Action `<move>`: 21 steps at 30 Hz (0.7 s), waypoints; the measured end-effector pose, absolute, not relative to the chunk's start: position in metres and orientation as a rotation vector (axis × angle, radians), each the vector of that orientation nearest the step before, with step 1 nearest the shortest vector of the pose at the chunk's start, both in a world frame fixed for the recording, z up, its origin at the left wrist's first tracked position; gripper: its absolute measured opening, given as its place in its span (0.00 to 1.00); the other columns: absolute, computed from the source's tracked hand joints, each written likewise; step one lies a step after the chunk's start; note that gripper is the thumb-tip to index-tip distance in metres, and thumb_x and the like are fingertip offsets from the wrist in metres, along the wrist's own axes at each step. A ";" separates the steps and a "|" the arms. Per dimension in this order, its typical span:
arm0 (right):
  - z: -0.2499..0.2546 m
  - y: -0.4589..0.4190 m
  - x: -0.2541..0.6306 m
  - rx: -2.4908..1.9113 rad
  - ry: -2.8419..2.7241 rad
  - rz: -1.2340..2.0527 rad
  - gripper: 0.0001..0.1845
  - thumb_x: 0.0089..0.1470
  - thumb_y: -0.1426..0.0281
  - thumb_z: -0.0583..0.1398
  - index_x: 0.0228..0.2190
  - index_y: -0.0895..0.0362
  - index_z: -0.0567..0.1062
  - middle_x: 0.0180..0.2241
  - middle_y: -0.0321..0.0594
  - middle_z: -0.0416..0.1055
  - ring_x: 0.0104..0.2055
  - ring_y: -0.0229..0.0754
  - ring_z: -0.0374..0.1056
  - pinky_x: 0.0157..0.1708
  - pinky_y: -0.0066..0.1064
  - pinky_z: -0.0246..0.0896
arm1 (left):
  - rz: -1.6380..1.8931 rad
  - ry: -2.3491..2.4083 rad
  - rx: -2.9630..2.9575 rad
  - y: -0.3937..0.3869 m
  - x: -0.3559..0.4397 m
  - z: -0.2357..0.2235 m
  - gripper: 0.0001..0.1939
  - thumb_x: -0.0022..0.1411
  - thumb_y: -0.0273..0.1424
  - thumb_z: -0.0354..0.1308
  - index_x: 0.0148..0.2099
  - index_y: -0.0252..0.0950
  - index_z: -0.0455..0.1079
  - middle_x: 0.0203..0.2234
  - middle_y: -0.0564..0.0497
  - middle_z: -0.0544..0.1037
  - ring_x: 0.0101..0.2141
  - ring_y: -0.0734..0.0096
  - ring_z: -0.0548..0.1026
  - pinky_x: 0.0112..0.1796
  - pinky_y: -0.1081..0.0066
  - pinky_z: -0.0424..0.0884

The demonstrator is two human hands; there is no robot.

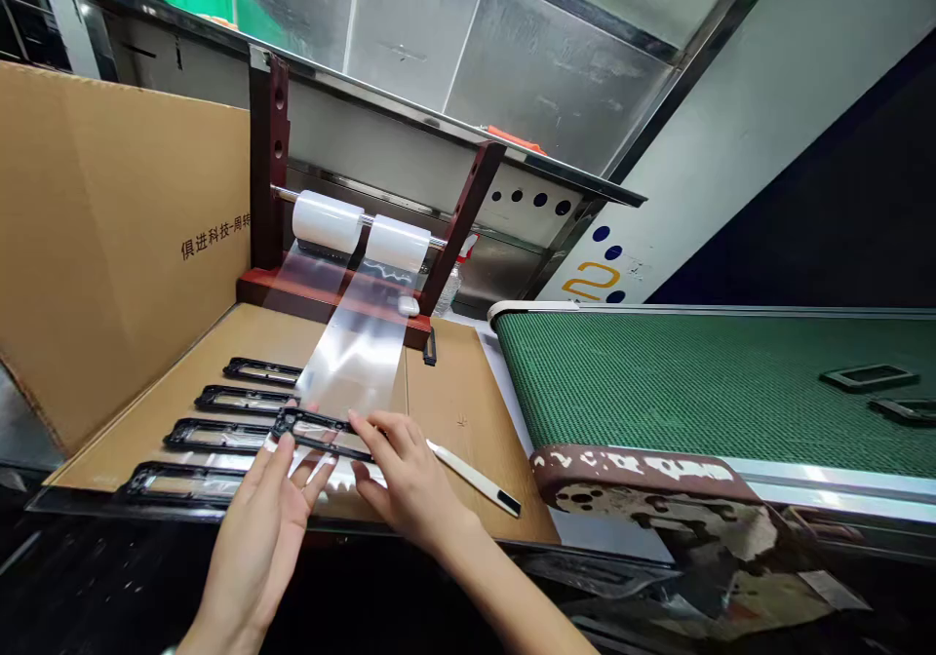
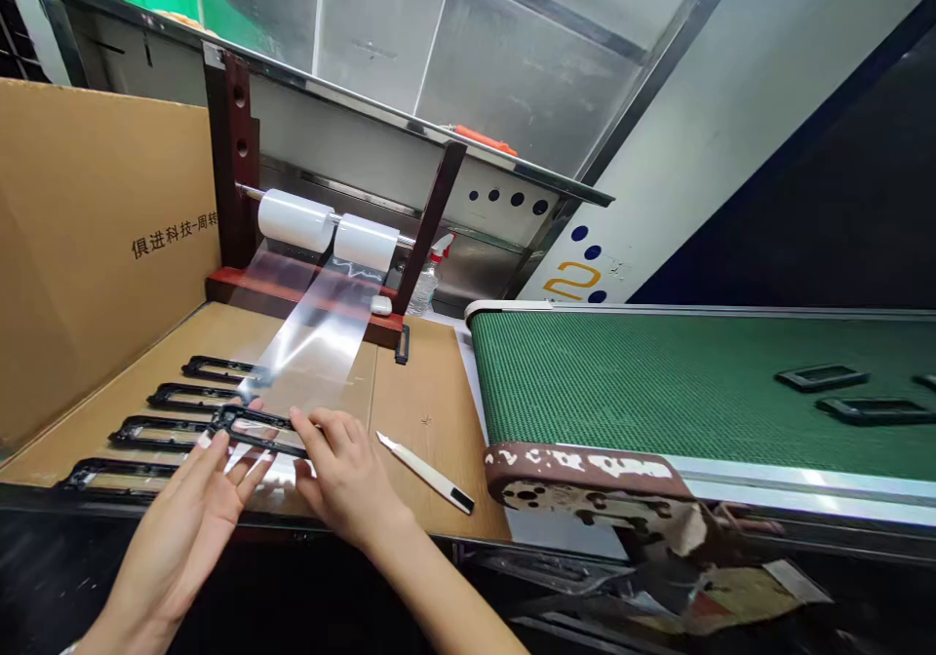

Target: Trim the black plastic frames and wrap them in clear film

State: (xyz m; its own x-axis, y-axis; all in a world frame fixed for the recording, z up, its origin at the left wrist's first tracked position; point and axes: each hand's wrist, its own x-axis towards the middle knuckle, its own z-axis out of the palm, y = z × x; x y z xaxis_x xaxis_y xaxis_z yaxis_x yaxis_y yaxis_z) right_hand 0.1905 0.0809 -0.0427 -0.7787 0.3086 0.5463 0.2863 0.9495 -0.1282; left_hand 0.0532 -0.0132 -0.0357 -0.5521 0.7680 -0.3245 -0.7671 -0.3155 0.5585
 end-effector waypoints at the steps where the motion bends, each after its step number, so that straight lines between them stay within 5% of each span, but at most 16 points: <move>1: -0.042 0.081 0.191 -0.409 -2.497 0.053 0.35 0.59 0.76 0.59 0.66 0.58 0.59 0.49 0.52 0.70 0.51 0.52 0.67 0.51 0.46 0.71 | 1.983 0.842 -0.005 -0.013 0.053 -0.034 0.14 0.68 0.23 0.55 0.51 0.39 0.77 0.48 0.46 0.82 0.45 0.64 0.82 0.43 0.68 0.82; 10: -0.032 0.081 0.193 -0.490 -2.430 0.398 0.22 0.63 0.67 0.60 0.58 0.56 0.71 0.48 0.48 0.70 0.50 0.49 0.67 0.51 0.43 0.70 | 1.984 0.857 0.021 -0.012 0.051 -0.032 0.14 0.69 0.25 0.54 0.51 0.42 0.78 0.49 0.47 0.82 0.46 0.64 0.81 0.42 0.68 0.82; 14: -0.024 0.081 0.192 -0.538 -2.419 0.518 0.20 0.63 0.69 0.60 0.56 0.56 0.73 0.46 0.47 0.70 0.50 0.48 0.66 0.52 0.43 0.68 | 1.990 0.851 0.144 -0.015 0.054 -0.037 0.12 0.66 0.35 0.62 0.51 0.43 0.78 0.50 0.49 0.81 0.50 0.63 0.79 0.46 0.70 0.80; 18: -0.014 0.081 0.193 -0.564 -2.428 0.679 0.18 0.64 0.70 0.59 0.54 0.56 0.74 0.45 0.45 0.70 0.50 0.45 0.67 0.52 0.40 0.68 | 2.012 0.919 0.246 -0.015 0.058 -0.046 0.26 0.51 0.40 0.75 0.53 0.47 0.77 0.51 0.54 0.80 0.54 0.64 0.76 0.48 0.78 0.75; 21: -0.010 0.080 0.194 -0.562 -2.444 0.703 0.17 0.64 0.69 0.59 0.54 0.56 0.74 0.45 0.44 0.70 0.49 0.44 0.67 0.51 0.39 0.68 | 2.031 0.961 0.293 -0.009 0.057 -0.055 0.28 0.50 0.41 0.75 0.54 0.47 0.76 0.49 0.54 0.81 0.56 0.64 0.74 0.48 0.79 0.74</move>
